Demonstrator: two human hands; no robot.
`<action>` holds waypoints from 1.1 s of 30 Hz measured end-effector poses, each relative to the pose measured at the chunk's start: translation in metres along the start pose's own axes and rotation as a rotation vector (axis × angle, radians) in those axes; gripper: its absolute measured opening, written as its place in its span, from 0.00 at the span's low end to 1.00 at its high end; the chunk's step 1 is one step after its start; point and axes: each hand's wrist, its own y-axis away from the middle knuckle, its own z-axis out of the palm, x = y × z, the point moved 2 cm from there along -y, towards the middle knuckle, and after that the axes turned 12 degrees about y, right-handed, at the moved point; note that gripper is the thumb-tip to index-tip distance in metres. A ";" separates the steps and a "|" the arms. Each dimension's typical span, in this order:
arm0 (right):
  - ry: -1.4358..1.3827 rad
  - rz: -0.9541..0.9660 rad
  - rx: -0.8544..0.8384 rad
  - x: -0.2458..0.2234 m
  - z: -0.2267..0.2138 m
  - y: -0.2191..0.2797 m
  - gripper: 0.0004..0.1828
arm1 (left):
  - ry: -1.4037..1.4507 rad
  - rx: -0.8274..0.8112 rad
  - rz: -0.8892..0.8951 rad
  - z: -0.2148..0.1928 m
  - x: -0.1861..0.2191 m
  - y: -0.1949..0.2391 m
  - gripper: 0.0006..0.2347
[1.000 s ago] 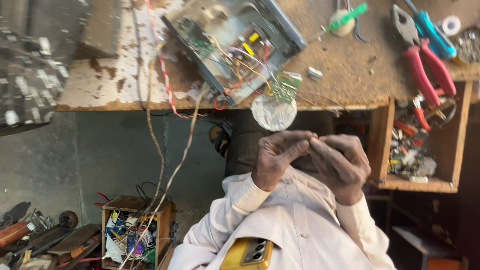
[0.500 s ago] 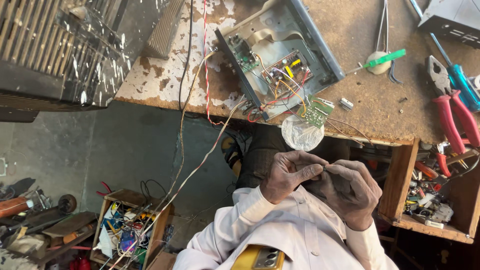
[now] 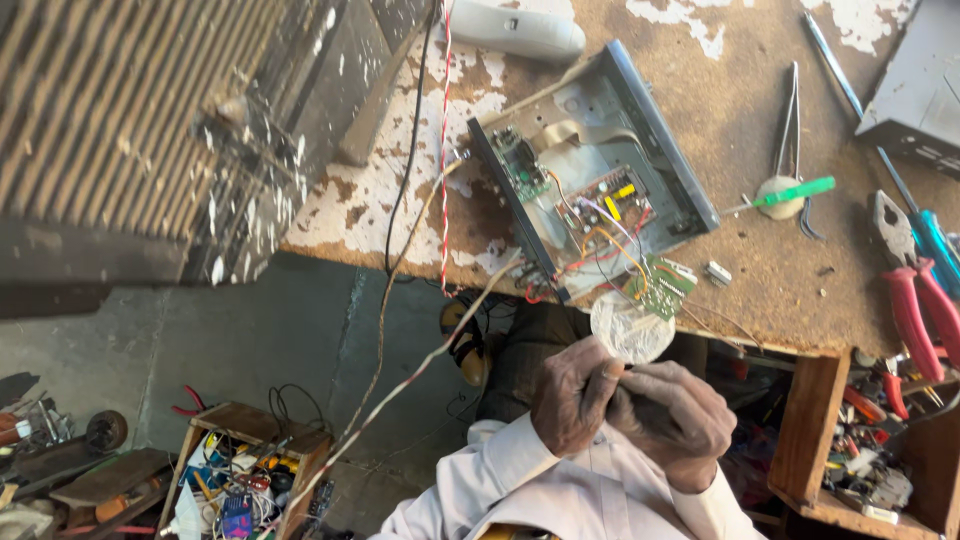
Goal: The person solders wires to a circuit board using a soldering iron and solder, then handles a small white component and a black plastic housing. They open a drawer to retrieve small parts and continue assembling the electronic device.
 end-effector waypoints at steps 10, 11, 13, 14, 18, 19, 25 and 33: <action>0.066 -0.091 0.052 -0.004 0.026 -0.031 0.09 | 0.047 0.018 -0.119 -0.029 0.007 -0.026 0.11; 0.076 -0.077 0.056 -0.004 0.026 -0.032 0.08 | 0.073 0.010 -0.130 -0.032 0.010 -0.028 0.10; 0.046 -0.052 0.032 -0.002 0.025 -0.037 0.11 | 0.098 -0.024 -0.123 -0.037 0.018 -0.032 0.09; 0.029 -0.040 0.022 -0.001 0.024 -0.039 0.12 | 0.098 -0.049 -0.105 -0.039 0.022 -0.034 0.07; 0.009 -0.030 0.008 -0.002 0.015 -0.040 0.13 | 0.095 -0.113 -0.146 -0.034 0.031 -0.037 0.06; 0.008 -0.031 0.013 -0.002 0.012 -0.040 0.13 | 0.081 -0.106 -0.120 -0.030 0.031 -0.037 0.06; 0.018 -0.009 0.070 -0.002 0.000 -0.027 0.09 | 0.004 -0.071 -0.062 -0.005 0.015 -0.022 0.12; 0.060 -0.029 0.132 0.016 -0.027 0.005 0.08 | 0.170 0.025 -0.230 0.036 0.016 -0.004 0.12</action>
